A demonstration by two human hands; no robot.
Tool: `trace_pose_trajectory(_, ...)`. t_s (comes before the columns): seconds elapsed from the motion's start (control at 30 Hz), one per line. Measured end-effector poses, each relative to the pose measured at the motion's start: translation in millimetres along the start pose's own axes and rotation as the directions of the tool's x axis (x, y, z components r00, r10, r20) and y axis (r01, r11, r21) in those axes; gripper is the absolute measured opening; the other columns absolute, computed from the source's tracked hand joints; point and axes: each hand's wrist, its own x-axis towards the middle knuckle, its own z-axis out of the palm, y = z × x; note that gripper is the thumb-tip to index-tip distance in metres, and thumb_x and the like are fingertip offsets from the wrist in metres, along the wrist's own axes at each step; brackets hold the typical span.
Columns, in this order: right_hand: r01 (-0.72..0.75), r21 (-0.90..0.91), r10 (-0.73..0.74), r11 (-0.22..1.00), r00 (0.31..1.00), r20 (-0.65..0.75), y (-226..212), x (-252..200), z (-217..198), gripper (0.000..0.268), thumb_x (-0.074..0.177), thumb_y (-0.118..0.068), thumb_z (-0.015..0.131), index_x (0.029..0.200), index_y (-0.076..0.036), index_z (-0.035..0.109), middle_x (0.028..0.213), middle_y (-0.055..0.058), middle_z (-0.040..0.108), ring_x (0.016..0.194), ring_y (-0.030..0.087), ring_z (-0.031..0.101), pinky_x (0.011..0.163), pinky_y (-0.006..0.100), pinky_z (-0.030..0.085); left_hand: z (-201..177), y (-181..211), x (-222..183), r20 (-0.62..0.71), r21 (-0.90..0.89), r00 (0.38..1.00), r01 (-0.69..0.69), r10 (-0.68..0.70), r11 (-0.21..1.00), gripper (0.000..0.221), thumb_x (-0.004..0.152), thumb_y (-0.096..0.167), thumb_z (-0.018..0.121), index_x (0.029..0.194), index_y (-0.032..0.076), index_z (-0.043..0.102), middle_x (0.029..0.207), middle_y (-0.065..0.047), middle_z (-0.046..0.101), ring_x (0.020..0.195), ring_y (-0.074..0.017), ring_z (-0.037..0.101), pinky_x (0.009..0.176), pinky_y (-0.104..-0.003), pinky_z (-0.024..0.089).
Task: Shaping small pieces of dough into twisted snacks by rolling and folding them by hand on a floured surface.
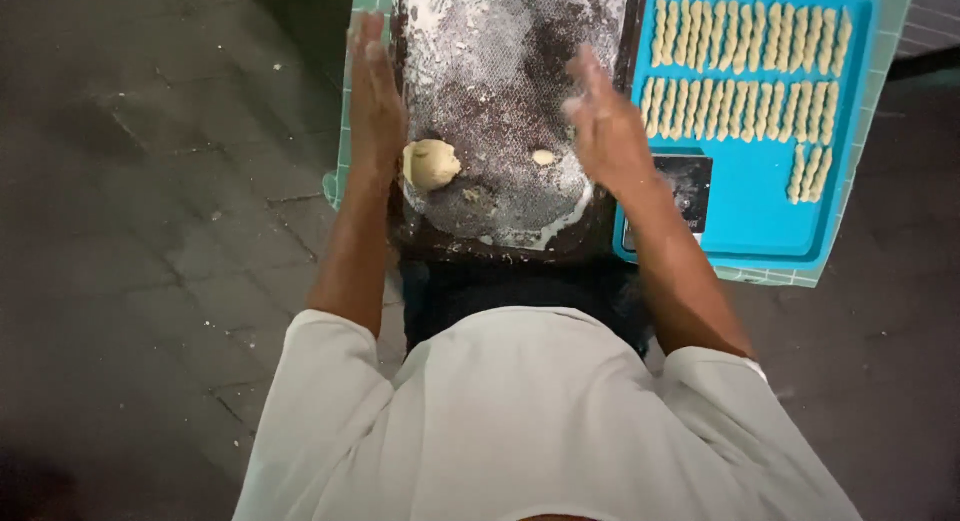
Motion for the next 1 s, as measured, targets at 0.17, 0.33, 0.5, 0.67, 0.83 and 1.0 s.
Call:
trace_pose_trajectory(0.17,-0.136,-0.379,0.224,0.915,0.954,0.2,-67,3,1,0.072,0.106,-0.014,0.048,0.163,-0.003,0.005,0.172,0.012,-0.002,0.157,0.033,-0.005,0.131,0.049,0.003,16,-46,34,0.022,0.599,0.97,0.181,-0.242,0.78,0.075,0.111,0.059,0.019,0.17,0.012,0.013,0.175,-0.017,0.0,0.16,-0.0388,-0.009,0.126,-0.064,-0.003)
trace_pose_trajectory(0.33,0.033,-0.492,0.156,0.87,0.928,0.339,-32,18,51,0.072,0.107,-0.056,0.022,0.166,-0.023,-0.003,0.167,0.014,-0.026,0.155,0.033,-0.022,0.123,0.056,-0.018,21,-14,28,0.016,0.703,0.975,0.148,-0.223,0.696,0.066,0.117,0.045,0.033,0.168,0.008,0.011,0.176,-0.014,0.007,0.161,-0.0332,-0.002,0.127,-0.059,-0.003)
trace_pose_trajectory(0.5,0.063,-0.597,0.1,0.8,0.966,0.236,-21,89,29,0.07,0.113,-0.063,0.009,0.164,-0.024,-0.019,0.166,0.015,-0.027,0.156,0.033,-0.022,0.126,0.061,-0.016,22,-32,26,0.013,0.717,0.979,0.132,-0.202,0.685,0.066,0.119,0.045,0.037,0.169,0.012,0.009,0.177,-0.01,0.009,0.163,-0.0296,0.002,0.128,-0.06,-0.001)
trace_pose_trajectory(0.67,0.044,-0.498,-0.057,0.866,0.998,-0.012,18,152,31,0.061,0.12,-0.042,0.034,0.169,-0.011,0.016,0.171,0.022,0.006,0.156,0.043,-0.001,0.127,0.06,-0.002,23,-25,28,0.011,0.744,0.977,0.133,-0.211,0.654,0.064,0.118,0.043,0.04,0.169,0.013,0.014,0.176,-0.008,0.011,0.162,-0.0309,0.005,0.128,-0.059,0.001)
trace_pose_trajectory(0.83,-0.008,-0.59,0.125,0.808,0.979,0.158,-33,93,26,0.077,0.115,-0.062,0.02,0.166,-0.012,-0.011,0.169,0.019,-0.019,0.157,0.035,-0.016,0.129,0.061,-0.008,23,-45,27,0.005,0.716,0.992,0.086,-0.128,0.693,0.069,0.119,0.041,0.048,0.168,0.008,0.012,0.176,-0.011,0.015,0.163,-0.0332,0.008,0.13,-0.058,0.008)
trace_pose_trajectory(1.0,0.039,-0.674,0.161,0.738,0.959,0.232,-17,30,61,0.094,0.102,-0.069,0.025,0.163,-0.004,-0.005,0.17,0.021,-0.011,0.157,0.037,-0.007,0.127,0.058,-0.002,21,-57,34,-0.004,0.741,1.0,0.02,-0.025,0.671,0.072,0.115,0.038,0.064,0.164,0.006,0.022,0.171,-0.016,0.031,0.16,-0.0346,0.016,0.128,-0.062,0.01)
